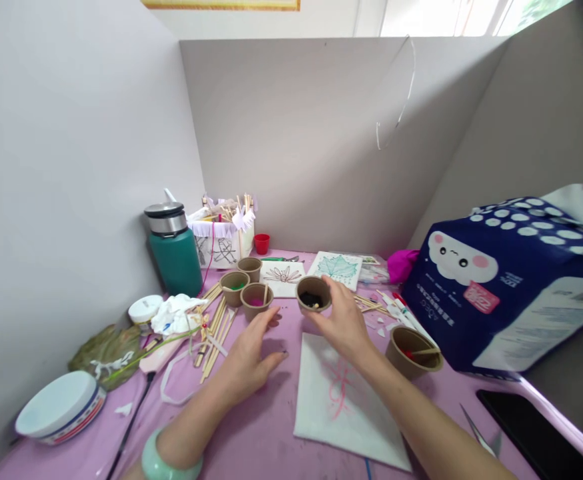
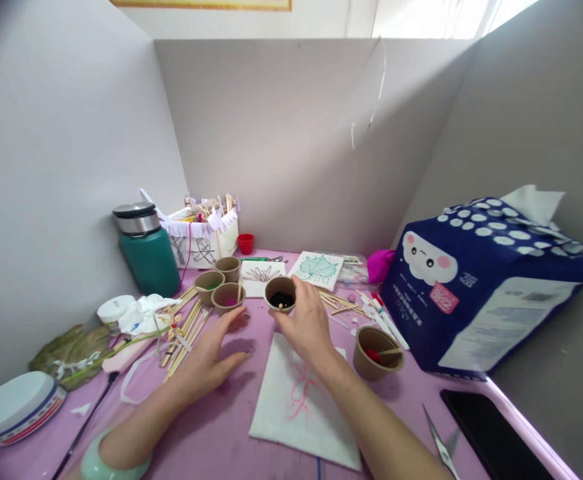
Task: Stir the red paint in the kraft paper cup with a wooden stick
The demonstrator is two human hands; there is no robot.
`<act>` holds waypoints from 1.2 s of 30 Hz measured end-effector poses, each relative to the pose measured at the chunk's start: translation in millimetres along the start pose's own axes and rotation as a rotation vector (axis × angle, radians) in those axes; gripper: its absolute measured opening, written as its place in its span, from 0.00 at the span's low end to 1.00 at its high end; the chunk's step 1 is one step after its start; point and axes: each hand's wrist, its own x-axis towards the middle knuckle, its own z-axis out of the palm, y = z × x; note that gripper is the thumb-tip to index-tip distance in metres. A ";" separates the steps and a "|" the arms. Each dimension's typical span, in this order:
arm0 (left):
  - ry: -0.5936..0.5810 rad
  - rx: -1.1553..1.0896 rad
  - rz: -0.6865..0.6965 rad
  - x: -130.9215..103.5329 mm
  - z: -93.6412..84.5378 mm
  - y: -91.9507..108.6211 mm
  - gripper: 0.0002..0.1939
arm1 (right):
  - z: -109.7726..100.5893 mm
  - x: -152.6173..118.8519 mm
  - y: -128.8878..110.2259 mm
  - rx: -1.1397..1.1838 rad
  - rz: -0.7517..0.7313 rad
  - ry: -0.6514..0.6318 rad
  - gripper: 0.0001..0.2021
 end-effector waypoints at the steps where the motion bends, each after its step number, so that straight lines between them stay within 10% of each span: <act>1: -0.010 0.012 0.004 -0.6 0.6 -0.6 0.33 | 1.2 6.2 6.0 -0.048 0.037 -0.011 0.32; 9: -0.079 0.037 0.051 -2.0 9.4 -7.0 0.33 | 4.2 -3.3 18.4 -0.189 0.080 -0.096 0.37; 14: -0.056 0.067 0.094 -3.4 4.8 -3.6 0.31 | -62.4 -24.6 17.1 -0.364 -0.118 0.103 0.29; 20: -0.045 0.115 0.120 -1.6 2.2 0.2 0.28 | -125.2 -50.4 67.1 -0.479 0.265 -0.058 0.37; 26: -0.050 0.123 0.091 -2.4 2.5 -2.3 0.30 | -111.1 -72.0 64.2 -0.425 0.268 -0.105 0.37; 31: -0.043 0.103 0.114 -3.7 2.5 -0.9 0.30 | -97.3 -71.9 23.1 -0.264 -0.154 -0.057 0.41; 36: -0.005 0.101 0.109 -2.3 0.8 0.5 0.27 | -69.1 -53.2 -22.1 -0.053 -0.279 -0.205 0.44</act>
